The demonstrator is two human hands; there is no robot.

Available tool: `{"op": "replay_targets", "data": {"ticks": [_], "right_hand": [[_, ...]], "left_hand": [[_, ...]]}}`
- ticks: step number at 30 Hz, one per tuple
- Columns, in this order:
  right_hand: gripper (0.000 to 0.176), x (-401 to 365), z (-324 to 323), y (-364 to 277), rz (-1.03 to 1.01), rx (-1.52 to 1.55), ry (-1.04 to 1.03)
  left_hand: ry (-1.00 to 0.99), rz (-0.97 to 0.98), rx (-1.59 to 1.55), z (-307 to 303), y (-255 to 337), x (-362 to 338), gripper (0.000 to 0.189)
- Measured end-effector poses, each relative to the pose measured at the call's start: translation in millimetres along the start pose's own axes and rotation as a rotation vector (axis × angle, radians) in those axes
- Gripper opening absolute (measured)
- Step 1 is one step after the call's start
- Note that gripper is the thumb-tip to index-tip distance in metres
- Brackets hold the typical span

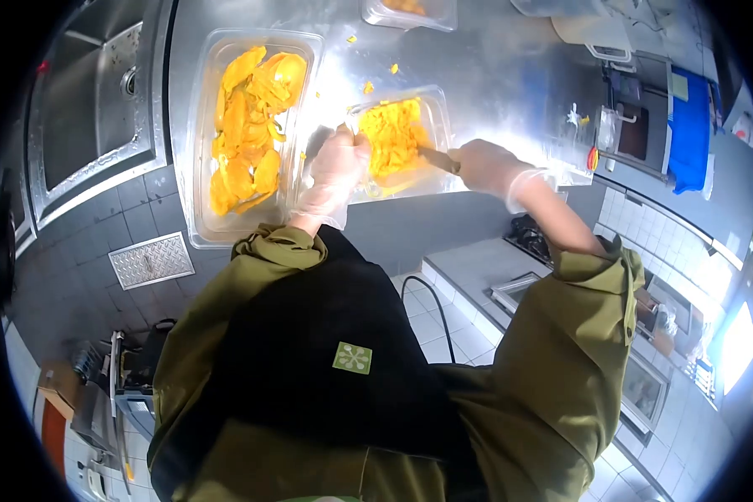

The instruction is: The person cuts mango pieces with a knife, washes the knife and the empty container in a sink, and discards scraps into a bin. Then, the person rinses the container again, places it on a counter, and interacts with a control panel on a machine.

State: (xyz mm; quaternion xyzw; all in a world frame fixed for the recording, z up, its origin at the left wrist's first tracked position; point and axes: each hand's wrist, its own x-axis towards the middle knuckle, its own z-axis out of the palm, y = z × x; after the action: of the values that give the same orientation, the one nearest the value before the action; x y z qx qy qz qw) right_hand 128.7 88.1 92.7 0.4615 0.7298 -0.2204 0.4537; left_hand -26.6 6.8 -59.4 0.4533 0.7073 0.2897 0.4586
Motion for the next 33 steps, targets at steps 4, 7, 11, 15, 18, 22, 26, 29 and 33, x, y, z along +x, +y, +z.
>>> {"op": "replay_targets", "data": {"ticks": [4,7,11,15,18,22,26,29,33], "right_hand": [[0.033,2,-17,0,-0.006,-0.101,0.195],[0.042,12,18,18,-0.051,-0.007,0.076],[0.044,-2,-14,2,0.127,0.379,0.150],[0.045,-8,-18,-15,0.276,0.550,-0.314],[0.045,-2,-19,-10,0.278,0.656,-0.046],[0.043,-9,-30,-29,0.285,0.419,-0.305],[0.041,-12,-21,-35,0.249,0.502,-0.235],[0.041,-6,-25,-24,0.285,0.557,-0.208],[0.041,-11,-17,-29,0.226,0.538,-0.170]], "left_hand": [[-0.058,-0.075,-0.017,-2,4,0,0.037],[-0.083,-0.088,-0.011,-3,5,1,0.035],[-0.101,-0.137,-0.065,-3,8,1,0.032],[-0.119,-0.226,-0.203,7,-1,4,0.032],[-0.129,-0.199,-0.223,11,-4,0,0.033],[-0.201,-0.240,-0.373,11,-2,-4,0.032],[-0.221,-0.322,-0.692,15,-1,-8,0.024],[-0.232,-0.371,-0.891,20,2,-13,0.021],[-0.301,-0.454,-1.028,30,1,-20,0.019]]}}
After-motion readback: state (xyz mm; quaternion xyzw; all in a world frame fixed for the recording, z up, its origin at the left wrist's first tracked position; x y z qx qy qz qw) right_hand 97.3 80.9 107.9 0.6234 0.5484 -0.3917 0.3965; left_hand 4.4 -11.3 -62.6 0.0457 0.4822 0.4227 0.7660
